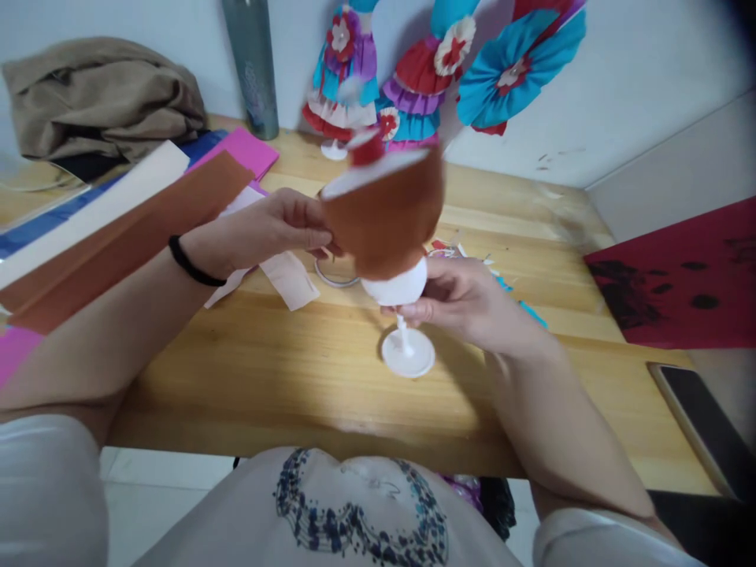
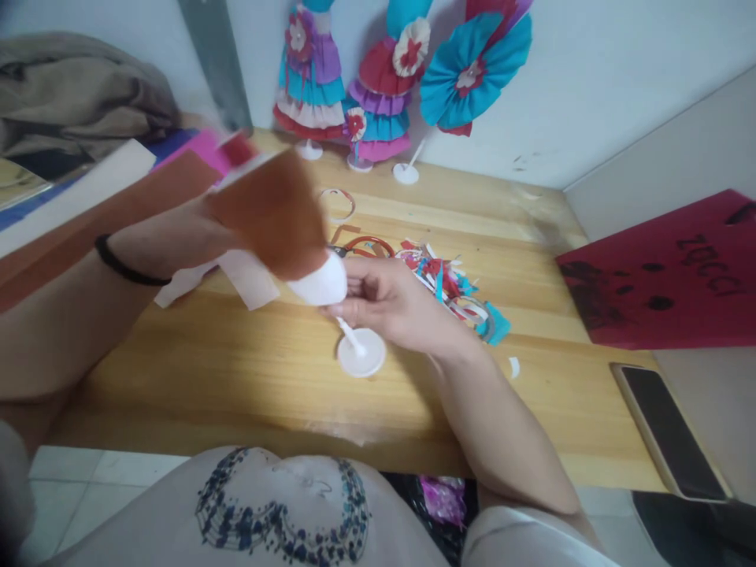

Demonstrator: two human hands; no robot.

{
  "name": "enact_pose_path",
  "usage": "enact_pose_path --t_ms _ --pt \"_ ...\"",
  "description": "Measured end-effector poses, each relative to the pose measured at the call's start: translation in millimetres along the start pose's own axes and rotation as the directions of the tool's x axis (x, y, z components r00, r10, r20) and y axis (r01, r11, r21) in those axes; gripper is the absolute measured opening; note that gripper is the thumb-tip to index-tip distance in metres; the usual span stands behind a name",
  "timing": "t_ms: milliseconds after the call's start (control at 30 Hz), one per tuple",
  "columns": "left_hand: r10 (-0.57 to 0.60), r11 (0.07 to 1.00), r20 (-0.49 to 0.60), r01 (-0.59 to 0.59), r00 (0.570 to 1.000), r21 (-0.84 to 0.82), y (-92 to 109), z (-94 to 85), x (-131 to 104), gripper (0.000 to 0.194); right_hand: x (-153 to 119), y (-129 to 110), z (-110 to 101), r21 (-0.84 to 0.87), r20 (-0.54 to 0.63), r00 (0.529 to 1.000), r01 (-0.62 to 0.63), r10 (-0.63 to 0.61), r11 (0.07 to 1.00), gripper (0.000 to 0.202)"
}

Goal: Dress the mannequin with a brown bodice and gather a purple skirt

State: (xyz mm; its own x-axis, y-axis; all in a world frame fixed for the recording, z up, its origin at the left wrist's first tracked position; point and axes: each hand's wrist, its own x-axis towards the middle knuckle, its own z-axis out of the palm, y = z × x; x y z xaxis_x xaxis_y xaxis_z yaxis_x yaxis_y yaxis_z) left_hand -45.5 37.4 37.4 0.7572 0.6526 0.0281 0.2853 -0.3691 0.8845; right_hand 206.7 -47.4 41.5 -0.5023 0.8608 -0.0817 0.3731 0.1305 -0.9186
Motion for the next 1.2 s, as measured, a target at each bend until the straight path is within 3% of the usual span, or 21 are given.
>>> enact_pose_path --t_ms 67,133,233,433,600,867,1200 --pt "0.011 0.961 0.049 0.003 0.999 -0.275 -5 4.6 2 0.022 5 6 1 0.181 -0.047 0.998 -0.043 0.053 0.983 0.027" --pt "0.013 0.917 0.062 0.013 0.998 -0.4 -10 11.9 4 0.024 11 15 4 0.281 -0.051 0.997 -0.039 0.055 0.959 0.03" --pt "0.033 0.901 0.109 0.018 0.994 -0.434 -14 22.8 7 0.025 19 28 10 0.432 -0.041 0.997 -0.039 0.063 0.901 0.038" --pt "-0.077 0.892 -0.058 0.043 0.995 -0.449 -12 30.3 7 0.023 25 42 22 0.62 -0.012 0.998 -0.046 0.068 0.783 0.035" --pt "-0.122 0.877 -0.143 0.039 0.982 -0.479 -13 30.8 8 0.022 26 46 29 0.682 0.023 0.995 -0.083 0.092 0.726 0.035" --pt "-0.218 0.816 -0.097 0.127 0.971 -0.563 -27 37.2 10 0.025 27 49 37 0.711 0.048 0.994 -0.104 0.1 0.696 0.036" --pt "-0.323 0.72 0.04 0.273 0.946 -0.638 -21 39.2 11 0.022 27 52 48 0.717 0.083 0.988 -0.152 0.133 0.68 0.036"
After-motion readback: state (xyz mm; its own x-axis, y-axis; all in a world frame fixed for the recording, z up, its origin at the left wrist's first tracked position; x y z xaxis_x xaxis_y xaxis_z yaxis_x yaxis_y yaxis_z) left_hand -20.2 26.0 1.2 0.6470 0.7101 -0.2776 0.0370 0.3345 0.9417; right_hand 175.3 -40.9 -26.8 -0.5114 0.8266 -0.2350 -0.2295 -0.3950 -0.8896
